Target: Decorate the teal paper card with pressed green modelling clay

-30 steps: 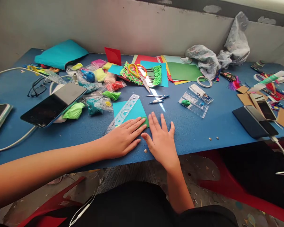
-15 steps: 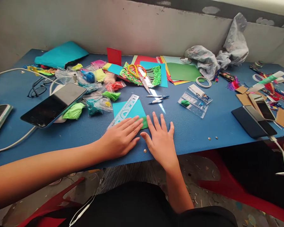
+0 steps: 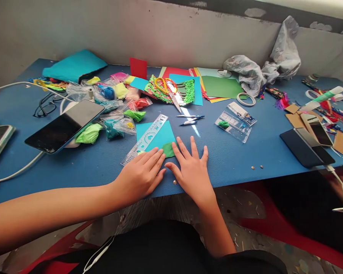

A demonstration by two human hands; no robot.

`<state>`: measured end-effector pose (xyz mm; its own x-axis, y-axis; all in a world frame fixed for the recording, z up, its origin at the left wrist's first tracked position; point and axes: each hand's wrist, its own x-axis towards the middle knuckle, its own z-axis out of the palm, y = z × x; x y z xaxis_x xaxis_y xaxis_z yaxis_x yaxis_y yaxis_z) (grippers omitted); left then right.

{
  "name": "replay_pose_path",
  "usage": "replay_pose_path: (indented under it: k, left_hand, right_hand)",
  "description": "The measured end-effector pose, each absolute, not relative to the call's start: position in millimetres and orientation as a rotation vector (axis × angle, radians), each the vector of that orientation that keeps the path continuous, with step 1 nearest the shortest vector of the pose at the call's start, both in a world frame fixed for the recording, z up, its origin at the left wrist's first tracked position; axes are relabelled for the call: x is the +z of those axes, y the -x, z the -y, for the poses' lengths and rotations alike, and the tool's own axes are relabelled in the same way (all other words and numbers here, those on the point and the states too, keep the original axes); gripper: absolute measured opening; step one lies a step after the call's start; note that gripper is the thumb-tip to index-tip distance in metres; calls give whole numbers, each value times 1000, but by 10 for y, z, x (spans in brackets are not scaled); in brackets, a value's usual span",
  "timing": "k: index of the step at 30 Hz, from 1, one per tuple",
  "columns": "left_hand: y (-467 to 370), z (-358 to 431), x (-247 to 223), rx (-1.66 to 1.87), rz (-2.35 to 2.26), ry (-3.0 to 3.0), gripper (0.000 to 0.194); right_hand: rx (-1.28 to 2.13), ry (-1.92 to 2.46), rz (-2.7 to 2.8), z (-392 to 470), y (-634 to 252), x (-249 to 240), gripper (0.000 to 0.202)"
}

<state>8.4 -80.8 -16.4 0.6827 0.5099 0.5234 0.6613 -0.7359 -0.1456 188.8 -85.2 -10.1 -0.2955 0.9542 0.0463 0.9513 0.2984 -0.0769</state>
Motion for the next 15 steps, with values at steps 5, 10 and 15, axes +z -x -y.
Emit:
replay_pose_path:
  k: [5, 10, 15]
  left_hand:
    - [-84, 799, -168, -654, 913, 2627, 42]
    - [-85, 779, -186, -620, 903, 2648, 43]
    - [-67, 707, -183, -609, 842, 2703, 40]
  right_hand:
    - [-1, 1704, 2419, 883, -1920, -135, 63]
    - [-44, 1540, 2407, 940, -1949, -161, 48]
    - [-13, 1564, 2409, 933, -1899, -143, 46]
